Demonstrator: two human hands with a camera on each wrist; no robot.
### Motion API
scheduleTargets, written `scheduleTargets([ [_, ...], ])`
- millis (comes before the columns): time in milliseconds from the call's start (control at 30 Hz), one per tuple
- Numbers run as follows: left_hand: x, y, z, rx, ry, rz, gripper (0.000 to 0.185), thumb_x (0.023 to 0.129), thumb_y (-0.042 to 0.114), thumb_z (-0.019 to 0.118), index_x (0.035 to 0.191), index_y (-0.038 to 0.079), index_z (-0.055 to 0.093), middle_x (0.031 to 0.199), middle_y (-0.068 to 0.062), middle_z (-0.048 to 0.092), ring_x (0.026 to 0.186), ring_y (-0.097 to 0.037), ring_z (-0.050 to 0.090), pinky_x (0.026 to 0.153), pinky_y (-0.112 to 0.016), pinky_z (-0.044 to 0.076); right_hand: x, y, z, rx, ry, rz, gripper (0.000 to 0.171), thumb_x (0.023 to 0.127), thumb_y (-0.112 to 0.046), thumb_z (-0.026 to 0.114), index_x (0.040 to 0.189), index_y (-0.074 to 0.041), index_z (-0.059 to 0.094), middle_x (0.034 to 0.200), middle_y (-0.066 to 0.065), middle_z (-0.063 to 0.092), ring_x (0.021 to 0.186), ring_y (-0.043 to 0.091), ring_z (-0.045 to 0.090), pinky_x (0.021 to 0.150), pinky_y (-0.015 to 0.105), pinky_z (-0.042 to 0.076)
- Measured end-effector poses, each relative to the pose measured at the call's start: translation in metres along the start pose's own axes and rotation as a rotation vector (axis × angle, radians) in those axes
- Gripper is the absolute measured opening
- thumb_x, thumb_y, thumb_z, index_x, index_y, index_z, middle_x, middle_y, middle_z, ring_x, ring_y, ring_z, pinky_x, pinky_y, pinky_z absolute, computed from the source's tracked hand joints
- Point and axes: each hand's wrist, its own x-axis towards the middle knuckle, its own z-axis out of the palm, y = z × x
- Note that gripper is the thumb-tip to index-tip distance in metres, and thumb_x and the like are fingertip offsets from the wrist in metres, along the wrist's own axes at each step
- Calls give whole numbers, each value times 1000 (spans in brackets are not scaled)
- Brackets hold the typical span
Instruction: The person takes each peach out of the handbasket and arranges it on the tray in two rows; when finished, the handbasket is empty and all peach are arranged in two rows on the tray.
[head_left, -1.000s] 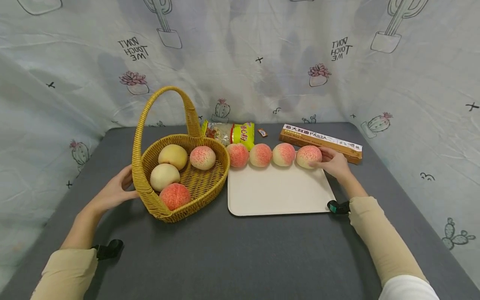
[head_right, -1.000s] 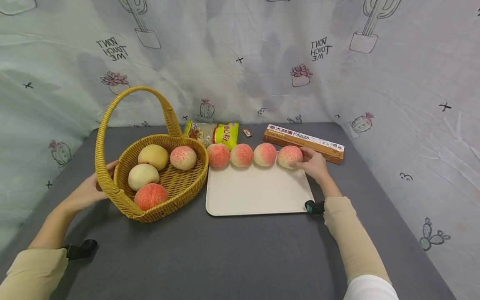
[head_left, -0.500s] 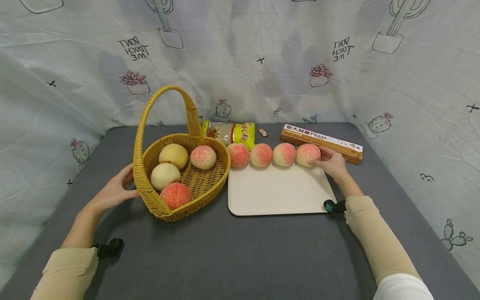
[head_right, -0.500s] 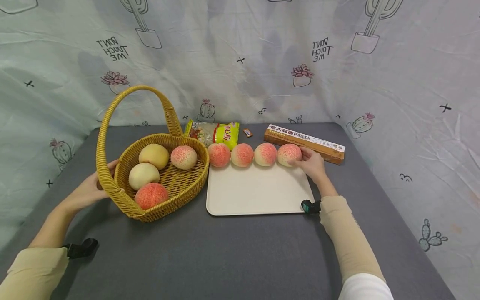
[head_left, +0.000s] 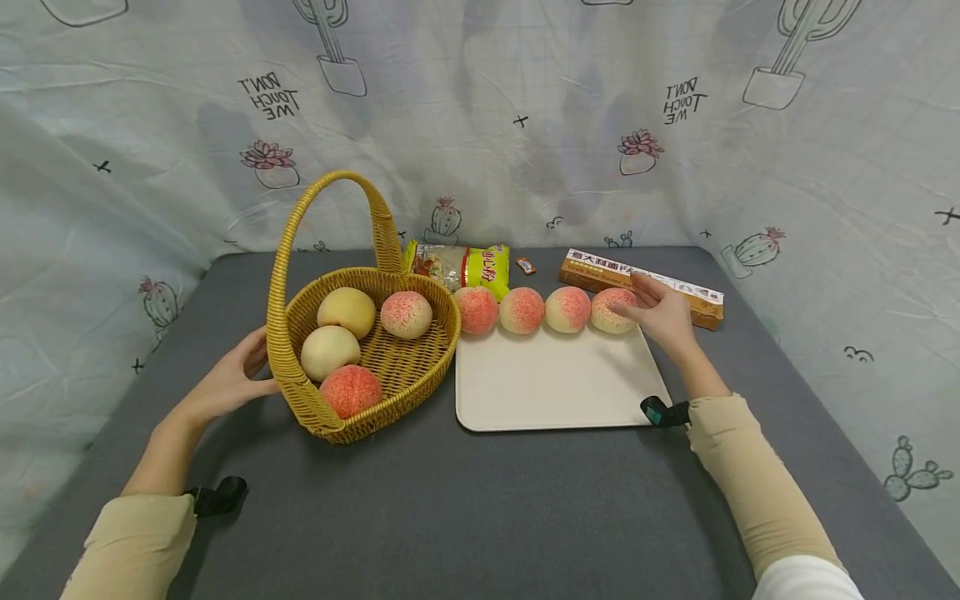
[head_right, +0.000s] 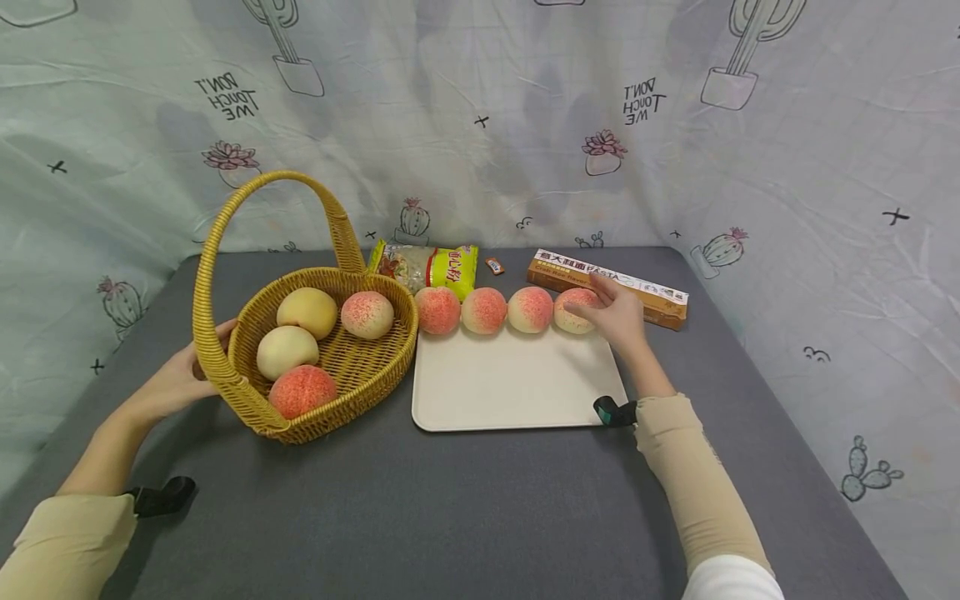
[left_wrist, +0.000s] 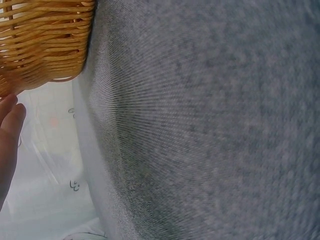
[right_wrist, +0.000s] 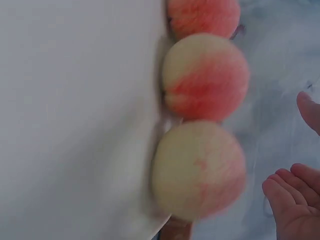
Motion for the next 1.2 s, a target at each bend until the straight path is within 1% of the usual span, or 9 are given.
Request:
scheduleTargets([
  [167,0,0,0,2,5,1,94,88,3,70,155,0,4,153,-36,15,136,-57,14,106,-74,17,-4,-19,17,42,-75,-72,72,87,-9,73,148,3,37,149,19,39,137,32,39,112,36,38],
  [267,-1,1,0,5,5,-3,94,88,4,70,155,-1,4,153,-36,16,136,-57,14,106,-74,17,-7,-28,32,96,-145,-79,72,87,-7,73,148,2,37,149,20,40,136,32,40,111,34,39],
  [433,-1,0,0,-2,6,2,95,88,4,70,155,0,4,153,-35,15,137,-56,12,106,-74,15,-10,-40,64,175,-275,-95,73,86,-6,73,148,2,36,149,21,40,137,30,40,110,33,41],
  [633,0,-1,-1,-14,6,0,95,88,3,71,156,1,4,154,-35,15,138,-55,12,108,-72,14,-20,-50,107,199,-403,-141,74,85,-5,74,148,3,36,148,21,40,136,33,41,110,38,41],
  [867,0,-1,0,-21,3,13,95,87,3,70,156,1,5,154,-34,12,139,-53,10,108,-72,13,-32,-72,148,230,-463,-201,72,83,-3,76,145,3,41,146,19,44,134,29,44,108,35,42],
  [967,0,-1,0,-22,5,16,94,88,3,70,156,1,5,154,-34,13,139,-52,10,108,-72,13,-36,-83,163,251,-502,-223,69,84,-2,75,144,5,41,145,21,45,133,33,44,108,36,43],
  [1033,0,-1,0,-24,8,14,94,88,3,70,156,1,5,154,-34,13,140,-52,10,108,-72,13,-38,-90,173,257,-533,-239,68,85,-3,74,144,6,41,144,22,45,133,33,45,108,37,42],
  [1100,-1,-1,0,-25,11,13,94,88,3,70,156,1,5,154,-34,13,140,-51,10,109,-72,13,-40,-95,182,245,-561,-243,68,86,-5,74,145,5,41,144,20,46,133,31,45,109,36,42],
  [1200,0,-2,0,-24,12,12,95,88,3,70,156,1,4,154,-34,12,140,-50,10,109,-71,13,-42,-103,194,185,-597,-239,69,85,-11,76,145,1,44,144,15,49,132,24,48,107,32,44],
])
